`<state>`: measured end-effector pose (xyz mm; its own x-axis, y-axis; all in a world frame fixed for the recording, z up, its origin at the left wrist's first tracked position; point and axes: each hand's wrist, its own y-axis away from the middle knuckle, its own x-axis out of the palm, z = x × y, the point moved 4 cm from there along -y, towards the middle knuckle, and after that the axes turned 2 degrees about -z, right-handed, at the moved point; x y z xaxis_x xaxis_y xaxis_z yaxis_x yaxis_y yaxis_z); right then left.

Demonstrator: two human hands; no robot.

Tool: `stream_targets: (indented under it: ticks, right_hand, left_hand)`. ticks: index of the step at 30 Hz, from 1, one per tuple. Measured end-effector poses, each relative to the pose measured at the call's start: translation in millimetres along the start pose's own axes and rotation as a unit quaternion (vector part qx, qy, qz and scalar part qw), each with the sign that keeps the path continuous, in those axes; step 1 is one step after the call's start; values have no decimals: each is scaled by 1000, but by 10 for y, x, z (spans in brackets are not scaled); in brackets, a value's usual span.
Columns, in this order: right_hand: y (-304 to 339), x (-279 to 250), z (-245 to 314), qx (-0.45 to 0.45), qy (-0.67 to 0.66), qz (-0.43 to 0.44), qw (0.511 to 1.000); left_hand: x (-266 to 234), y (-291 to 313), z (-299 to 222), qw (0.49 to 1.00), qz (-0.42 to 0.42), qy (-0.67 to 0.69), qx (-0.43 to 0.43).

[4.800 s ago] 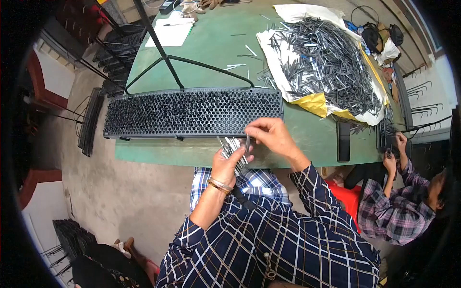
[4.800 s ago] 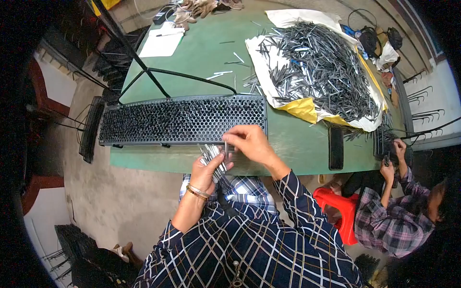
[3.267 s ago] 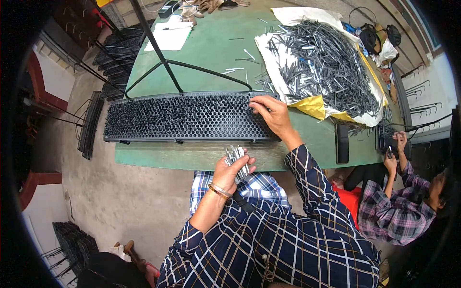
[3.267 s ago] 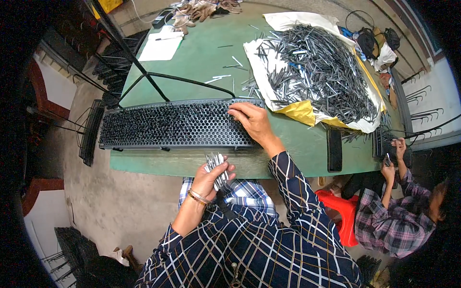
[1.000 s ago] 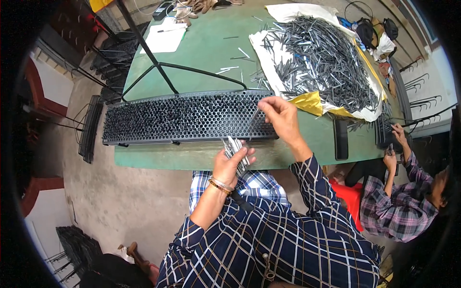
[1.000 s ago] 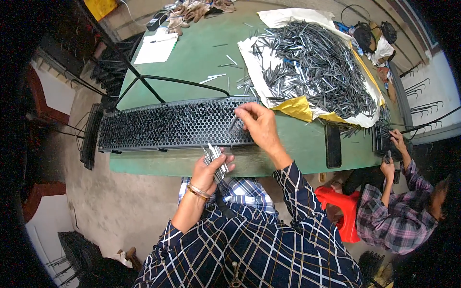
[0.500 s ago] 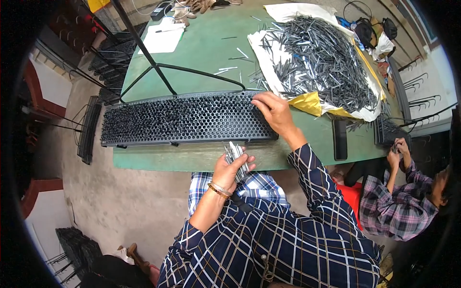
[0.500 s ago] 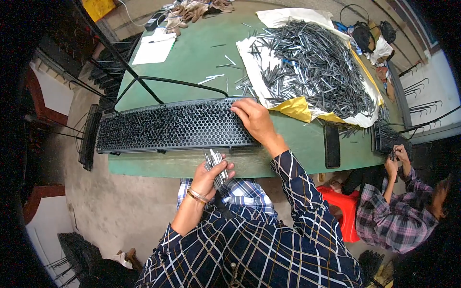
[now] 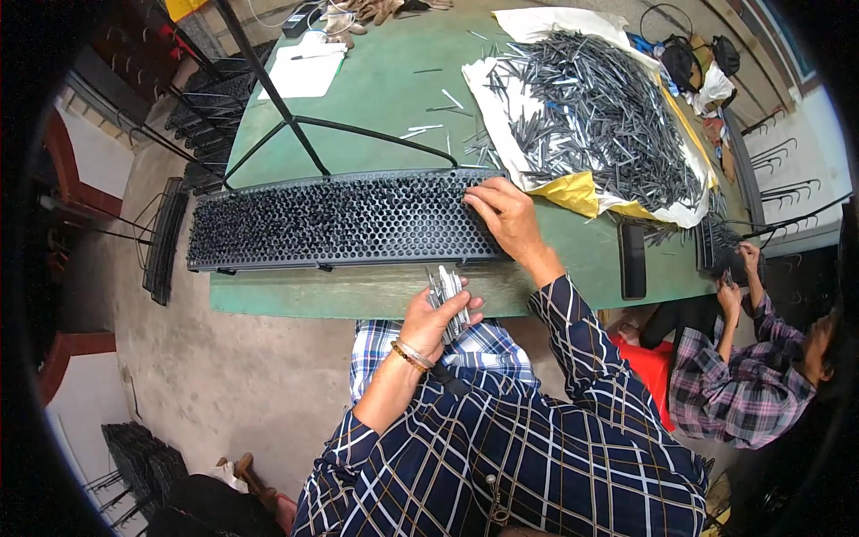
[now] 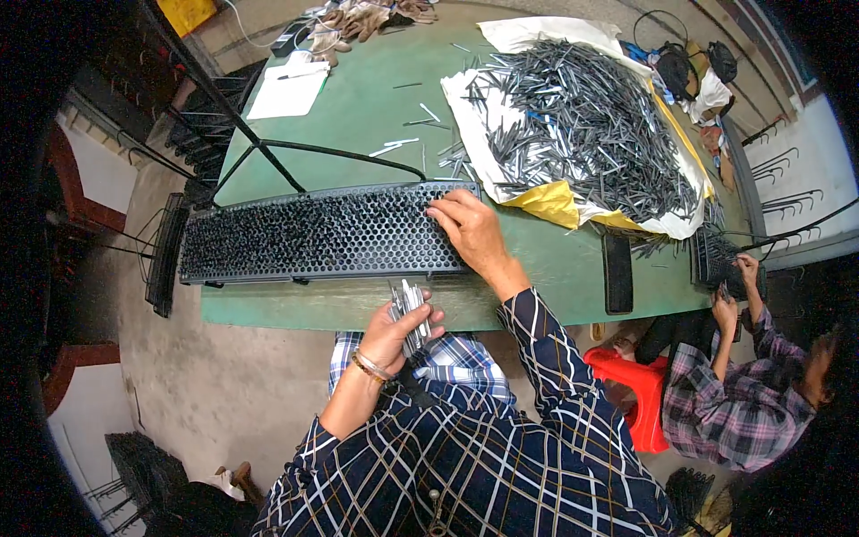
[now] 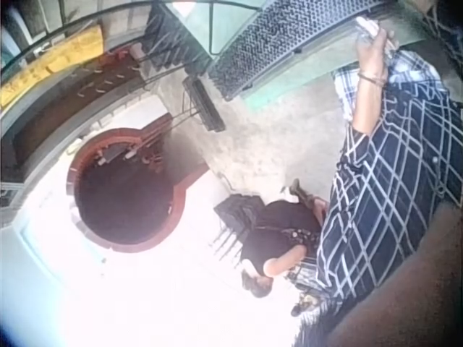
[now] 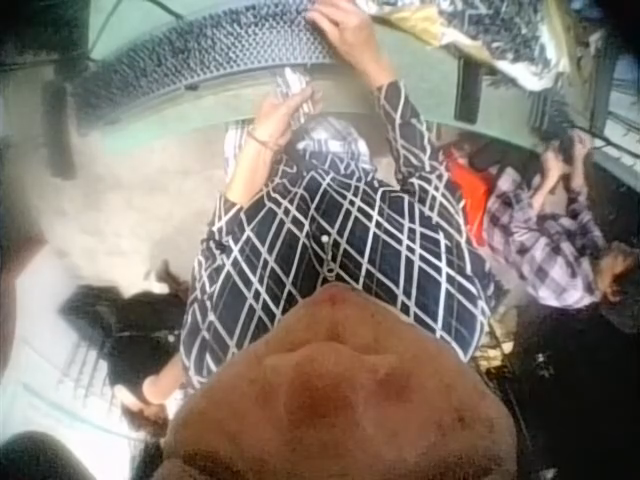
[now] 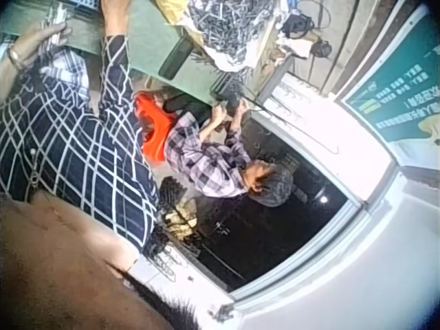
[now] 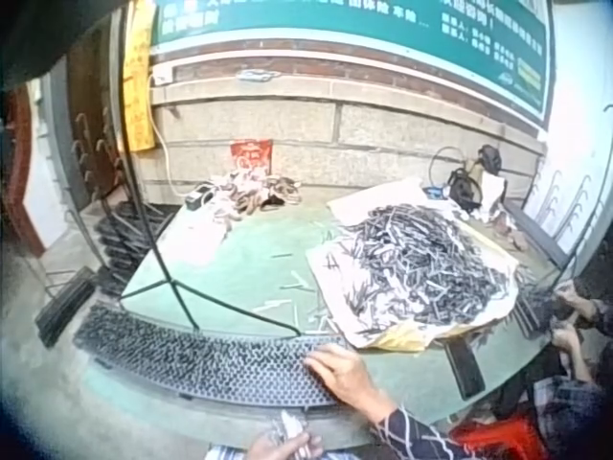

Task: Inserting small metal pins into a black honeycomb grid tray.

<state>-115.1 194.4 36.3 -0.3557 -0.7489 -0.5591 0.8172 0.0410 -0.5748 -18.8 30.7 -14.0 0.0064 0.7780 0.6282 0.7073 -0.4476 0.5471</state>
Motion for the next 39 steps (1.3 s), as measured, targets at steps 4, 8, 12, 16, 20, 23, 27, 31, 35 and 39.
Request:
stream_targets:
  ticks: [4, 8, 12, 16, 20, 23, 27, 31, 35, 39]
  right_hand:
    - [32, 22, -26, 23, 12, -7, 1000]
    - [5, -19, 13, 47, 27, -57, 997]
    - [8, -82, 154, 124, -77, 21, 989]
    - [254, 65, 355, 192, -171, 239, 936]
    - [407, 65, 361, 252, -233, 257, 903]
    - [448, 46, 312, 283, -269, 240, 889]
    - [437, 1, 252, 382, -359, 185, 831]
    - [210, -195, 103, 328, -319, 30, 889]
    - [51, -213, -121, 257, -254, -76, 929]
    - [17, -102, -207, 228, -207, -82, 948]
  left_hand:
    - [6, 3, 23, 1000, 12, -9, -5]
    - [19, -12, 22, 1000, 20, 4, -10]
    - [10, 14, -69, 1000, -9, 0, 21]
    - [-6, 19, -109, 999, -16, 2, 32]
    - [34, 3, -106, 998, -14, -12, 58]
    - [73, -10, -104, 998, -15, -2, 65]
    - [44, -19, -117, 996, -39, 23, 72]
    - [-12, -47, -71, 996, -48, 16, 68]
    - [14, -53, -13, 999, -36, 19, 8]
    - [34, -53, 27, 999, -12, 24, -19]
